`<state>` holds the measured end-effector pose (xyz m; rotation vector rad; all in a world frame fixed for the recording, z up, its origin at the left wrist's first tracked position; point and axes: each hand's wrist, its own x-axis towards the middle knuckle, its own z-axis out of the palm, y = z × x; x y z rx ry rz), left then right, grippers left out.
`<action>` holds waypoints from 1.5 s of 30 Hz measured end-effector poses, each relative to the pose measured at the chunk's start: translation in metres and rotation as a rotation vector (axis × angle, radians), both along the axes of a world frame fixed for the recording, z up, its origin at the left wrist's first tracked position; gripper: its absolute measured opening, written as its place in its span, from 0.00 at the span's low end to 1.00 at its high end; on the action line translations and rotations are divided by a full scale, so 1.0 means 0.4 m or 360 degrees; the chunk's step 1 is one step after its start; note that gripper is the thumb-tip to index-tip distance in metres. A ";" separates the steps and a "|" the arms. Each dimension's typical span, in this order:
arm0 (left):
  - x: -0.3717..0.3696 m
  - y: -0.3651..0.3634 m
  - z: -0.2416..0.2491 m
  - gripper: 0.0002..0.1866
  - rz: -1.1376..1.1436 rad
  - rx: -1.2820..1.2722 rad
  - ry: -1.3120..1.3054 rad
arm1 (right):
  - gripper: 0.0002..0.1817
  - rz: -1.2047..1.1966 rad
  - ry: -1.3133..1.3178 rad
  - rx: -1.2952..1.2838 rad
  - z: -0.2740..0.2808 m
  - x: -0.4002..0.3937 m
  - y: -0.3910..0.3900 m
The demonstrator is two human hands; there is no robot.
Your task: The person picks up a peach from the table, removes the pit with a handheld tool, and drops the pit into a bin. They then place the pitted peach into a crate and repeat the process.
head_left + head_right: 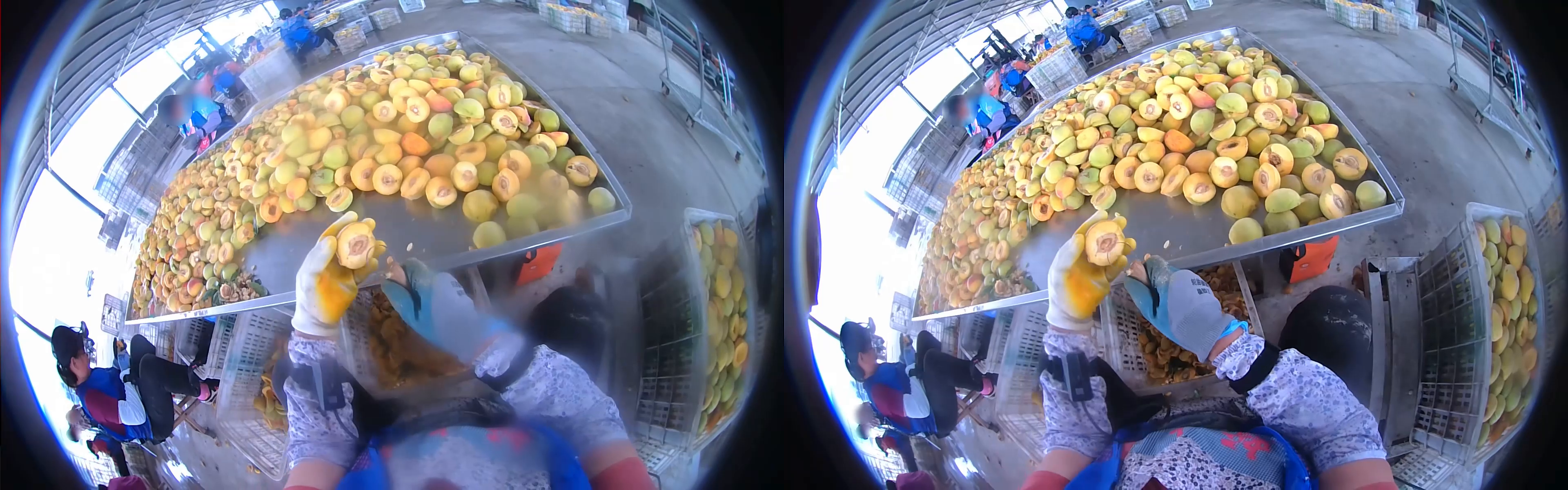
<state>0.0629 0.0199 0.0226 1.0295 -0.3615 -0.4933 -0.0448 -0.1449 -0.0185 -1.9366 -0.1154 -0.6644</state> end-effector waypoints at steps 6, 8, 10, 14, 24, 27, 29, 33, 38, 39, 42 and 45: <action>-0.110 -0.066 0.002 0.28 0.0258 -0.0154 -0.0013 | 0.15 0.0166 0.0423 0.0027 0.020 -0.018 0.006; -0.119 -0.070 -0.001 0.28 0.0296 -0.0077 -0.0159 | 0.16 0.0173 0.0512 0.0005 0.024 -0.023 0.008; -0.129 -0.073 0.000 0.27 0.0332 -0.0086 -0.0189 | 0.20 0.0224 0.0305 0.0183 -0.011 -0.012 0.019; -0.161 -0.102 0.010 0.26 0.0479 -0.0160 -0.0044 | 0.22 0.0339 0.0243 0.0474 0.012 -0.044 0.032; -0.195 -0.135 0.034 0.26 0.0783 0.0055 -0.0089 | 0.24 0.0463 0.0311 0.0316 0.013 -0.053 0.023; -0.210 -0.141 0.052 0.24 0.0808 0.0058 -0.0056 | 0.25 0.0490 0.0384 0.0186 0.008 -0.053 0.012; -0.195 -0.109 0.069 0.24 0.0593 0.0273 -0.0167 | 0.26 0.0535 0.0403 0.0214 -0.002 -0.055 0.014; -0.196 -0.091 0.076 0.25 0.0558 0.0394 -0.0221 | 0.25 0.0727 0.0525 0.0420 -0.009 -0.059 0.031; -0.207 -0.101 0.046 0.26 0.0732 0.0118 -0.0118 | 0.24 0.0905 0.0551 0.0789 0.035 -0.092 0.046; -0.207 -0.099 0.043 0.26 0.0733 0.0130 -0.0103 | 0.24 0.0903 0.0606 0.0741 0.035 -0.093 0.045; -0.191 -0.086 0.065 0.26 0.0506 0.0459 -0.0177 | 0.22 0.0888 0.0718 0.0563 0.031 -0.085 0.022; -0.187 -0.076 0.062 0.24 0.0381 0.0531 -0.0208 | 0.25 0.0938 0.0612 0.0546 -0.011 -0.071 0.030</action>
